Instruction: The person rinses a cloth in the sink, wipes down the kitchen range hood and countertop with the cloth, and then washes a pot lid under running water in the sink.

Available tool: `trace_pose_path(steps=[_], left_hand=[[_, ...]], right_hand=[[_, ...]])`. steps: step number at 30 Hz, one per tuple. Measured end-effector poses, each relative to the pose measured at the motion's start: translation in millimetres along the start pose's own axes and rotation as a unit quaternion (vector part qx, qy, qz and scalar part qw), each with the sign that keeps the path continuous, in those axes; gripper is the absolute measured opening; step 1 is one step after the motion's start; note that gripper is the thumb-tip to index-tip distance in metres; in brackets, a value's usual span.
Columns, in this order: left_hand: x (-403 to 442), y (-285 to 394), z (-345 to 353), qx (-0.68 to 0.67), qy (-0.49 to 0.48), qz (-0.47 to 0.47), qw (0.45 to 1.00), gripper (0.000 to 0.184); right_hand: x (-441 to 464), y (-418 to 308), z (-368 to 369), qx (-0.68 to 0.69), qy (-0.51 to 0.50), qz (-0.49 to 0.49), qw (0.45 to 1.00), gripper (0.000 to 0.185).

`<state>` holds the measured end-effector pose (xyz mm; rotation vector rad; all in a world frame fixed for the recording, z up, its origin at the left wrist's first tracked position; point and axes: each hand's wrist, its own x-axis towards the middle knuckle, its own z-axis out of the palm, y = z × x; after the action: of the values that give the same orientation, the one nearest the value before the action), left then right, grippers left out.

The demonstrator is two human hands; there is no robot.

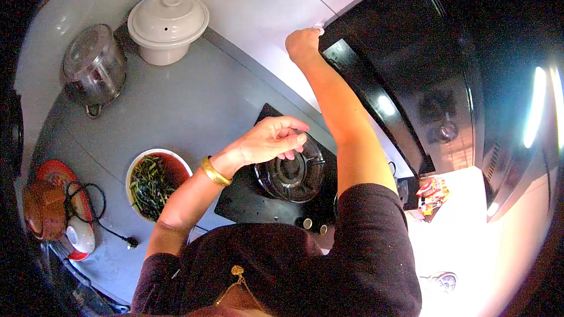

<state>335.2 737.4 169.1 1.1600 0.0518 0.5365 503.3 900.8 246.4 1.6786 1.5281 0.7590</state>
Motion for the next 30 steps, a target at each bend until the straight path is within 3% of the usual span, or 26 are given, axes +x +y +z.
trace_pose_path(steps=[7, 10, 11, 12, 13, 15, 17, 19, 22, 23, 25, 27, 28, 29, 30], left_hand=[[-1, -5, 5, 0.012, 0.002, 0.001, 1.0, 0.046], [-4, -4, 11, 0.011, -0.001, 0.0, 1.0, 0.045], [-5, -3, 13, 0.011, -0.002, 0.0, 1.0, 0.045], [-5, -4, 16, 0.012, -0.003, 0.001, 1.0, 0.045], [-5, -7, 20, 0.013, -0.006, 0.0, 1.0, 0.045], [-5, -11, 26, 0.02, -0.014, -0.006, 1.0, 0.044], [-3, -15, 38, 0.026, -0.028, -0.014, 0.999, 0.044], [-5, -12, 49, 0.044, -0.028, -0.024, 0.998, 0.043], [-5, -21, 59, 0.039, -0.03, -0.027, 0.998, 0.041], [-6, -26, 60, 0.044, -0.027, -0.036, 0.998, 0.041], [-7, -37, 60, 0.056, -0.02, -0.052, 0.997, 0.041], [1, -43, 54, 0.057, -0.01, -0.081, 0.995, 0.04], [8, -46, 49, 0.067, 0.016, -0.095, 0.993, 0.039], [17, -50, 41, 0.077, 0.042, -0.109, 0.99, 0.039], [25, -54, 31, 0.079, 0.067, -0.115, 0.988, 0.039]], right_hand=[[-2, -15, 17, 0.047, 0.01, -0.016, 0.999, 0.029], [-30, -5, -10, 0.19, 0.01, -0.009, 0.982, 0.034], [-37, 2, -9, 0.39, 0.047, -0.011, 0.92, 0.032], [-45, 15, -3, 0.572, 0.081, -0.013, 0.816, 0.03], [-56, 30, 3, 0.729, 0.111, -0.012, 0.676, 0.029], [-76, 71, 13, 0.906, -0.013, -0.096, 0.413, 0.032], [-99, 83, 9, 0.926, 0.049, 0.031, 0.372, 0.027], [-90, 102, 35, 0.94, 0.055, 0.001, 0.337, 0.033], [-103, 100, 10, 0.737, 0.306, 0.125, 0.59, 0.031], [-93, 109, 17, 0.567, 0.426, 0.063, 0.702, 0.033], [-83, 108, -2, 0.357, 0.523, 0.017, 0.774, 0.037], [-57, 105, 7, 0.216, 0.511, -0.071, 0.829, 0.037], [-51, 105, 16, 0.091, 0.444, -0.099, 0.886, 0.036], [-61, 99, 19, 0.12, 0.36, -0.065, 0.923, 0.036], [-56, 100, 35, 0.184, 0.358, -0.074, 0.913, 0.032]])
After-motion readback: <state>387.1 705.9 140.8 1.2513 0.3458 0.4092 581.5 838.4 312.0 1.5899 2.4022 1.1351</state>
